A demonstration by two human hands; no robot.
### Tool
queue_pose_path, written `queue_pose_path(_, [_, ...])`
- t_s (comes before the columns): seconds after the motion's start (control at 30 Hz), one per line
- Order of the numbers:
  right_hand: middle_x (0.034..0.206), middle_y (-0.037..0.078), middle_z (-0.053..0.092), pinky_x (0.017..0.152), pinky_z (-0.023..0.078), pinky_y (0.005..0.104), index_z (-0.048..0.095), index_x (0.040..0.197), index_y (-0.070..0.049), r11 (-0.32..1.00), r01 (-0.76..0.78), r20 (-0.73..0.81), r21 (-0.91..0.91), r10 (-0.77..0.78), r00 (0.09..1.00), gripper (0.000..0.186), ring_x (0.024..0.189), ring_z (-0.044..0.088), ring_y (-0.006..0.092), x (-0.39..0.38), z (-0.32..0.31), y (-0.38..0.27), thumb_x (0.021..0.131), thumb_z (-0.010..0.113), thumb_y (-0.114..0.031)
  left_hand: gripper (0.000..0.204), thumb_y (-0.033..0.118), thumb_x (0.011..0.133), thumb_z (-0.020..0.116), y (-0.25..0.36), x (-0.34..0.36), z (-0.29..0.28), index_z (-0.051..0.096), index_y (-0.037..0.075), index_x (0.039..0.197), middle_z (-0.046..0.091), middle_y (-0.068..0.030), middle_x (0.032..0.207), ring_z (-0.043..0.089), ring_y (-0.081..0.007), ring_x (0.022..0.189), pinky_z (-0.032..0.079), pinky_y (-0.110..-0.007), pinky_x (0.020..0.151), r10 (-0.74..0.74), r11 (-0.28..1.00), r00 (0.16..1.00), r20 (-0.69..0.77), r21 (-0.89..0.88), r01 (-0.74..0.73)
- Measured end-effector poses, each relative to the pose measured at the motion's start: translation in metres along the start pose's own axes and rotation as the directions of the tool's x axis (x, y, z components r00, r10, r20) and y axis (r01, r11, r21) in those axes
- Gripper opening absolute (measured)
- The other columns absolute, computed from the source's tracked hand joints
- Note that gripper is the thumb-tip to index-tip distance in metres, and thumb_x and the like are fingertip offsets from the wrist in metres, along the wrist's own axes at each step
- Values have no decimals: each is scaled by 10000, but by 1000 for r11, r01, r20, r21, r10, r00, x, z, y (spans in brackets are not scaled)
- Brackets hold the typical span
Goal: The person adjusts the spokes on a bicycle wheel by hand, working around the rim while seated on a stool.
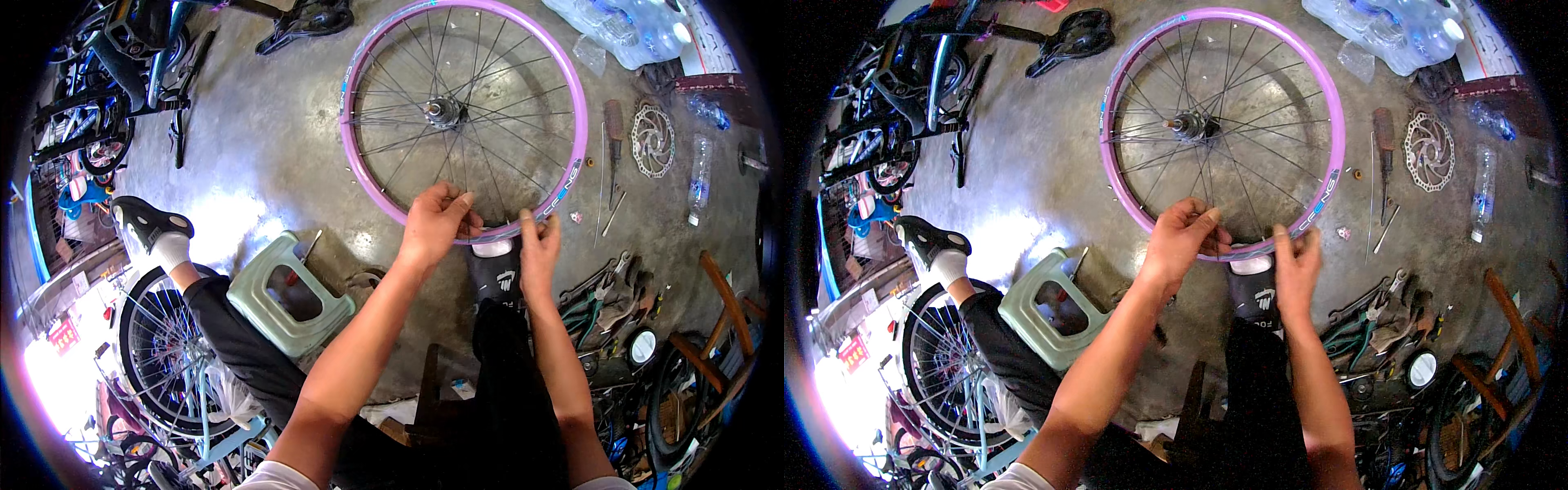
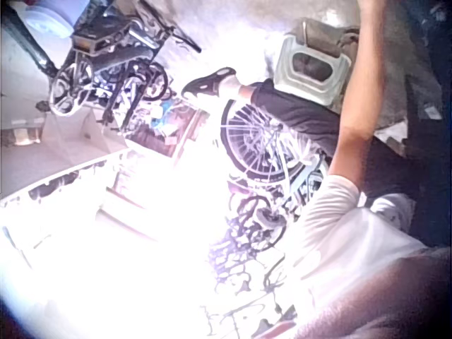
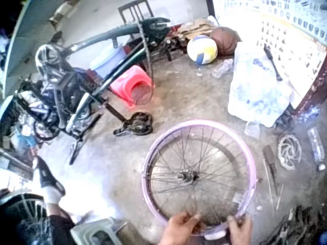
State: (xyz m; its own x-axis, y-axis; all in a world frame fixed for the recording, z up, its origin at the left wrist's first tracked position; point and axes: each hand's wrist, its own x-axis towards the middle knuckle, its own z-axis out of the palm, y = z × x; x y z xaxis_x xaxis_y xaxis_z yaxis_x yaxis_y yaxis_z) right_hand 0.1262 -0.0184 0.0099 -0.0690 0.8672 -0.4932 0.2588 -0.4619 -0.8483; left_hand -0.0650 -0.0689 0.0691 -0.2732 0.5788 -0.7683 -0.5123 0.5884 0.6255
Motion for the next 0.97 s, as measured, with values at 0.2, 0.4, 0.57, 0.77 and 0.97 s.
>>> queue_pose_path(0.2, [737,-61,501,607,341,218,634,1183,-14,952,279,-82,-123,-290,954,205,680,422,31,-11,-27,-46,1031,664,-148,187,189,1046,651,-18,-5,17,672,7,1008,717,-53,866,684,-132,789,549,-283,713,65,997,996,-69,55,-61])
queue_pose_path(0.4, [663,156,637,604,503,434,703,1022,-32,702,413,426,-580,-171,888,311,604,646,322,9,33,-113,988,691,-341,170,164,1029,663,-38,-11,26,682,-2,997,712,-34,882,649,-111,810,531,-280,741,106,982,993,-48,164,-97])
queue_pose_path(0.57, [770,243,669,673,474,582,644,930,-45,641,518,503,-567,-229,834,304,751,643,491,26,52,-93,1012,619,-337,211,127,1016,662,-46,-12,12,684,-34,1152,736,-57,961,682,-132,861,553,-311,759,129,958,991,-19,262,-119])
queue_pose_path(0.77, [788,261,666,678,466,586,615,904,-39,642,533,509,-552,-247,825,307,773,644,498,24,49,-89,1021,609,-322,189,106,904,729,32,26,-47,731,75,1091,717,-129,979,716,-278,816,564,-387,733,734,578,614,-289,741,-342])
queue_pose_path(0.97, [786,266,678,687,489,564,644,932,-39,644,484,505,-592,-172,846,327,783,666,482,23,52,-94,1003,645,-358,184,149,886,754,48,64,-79,742,147,1070,680,-102,1026,701,-319,925,559,-425,794,817,213,577,6,926,-311])
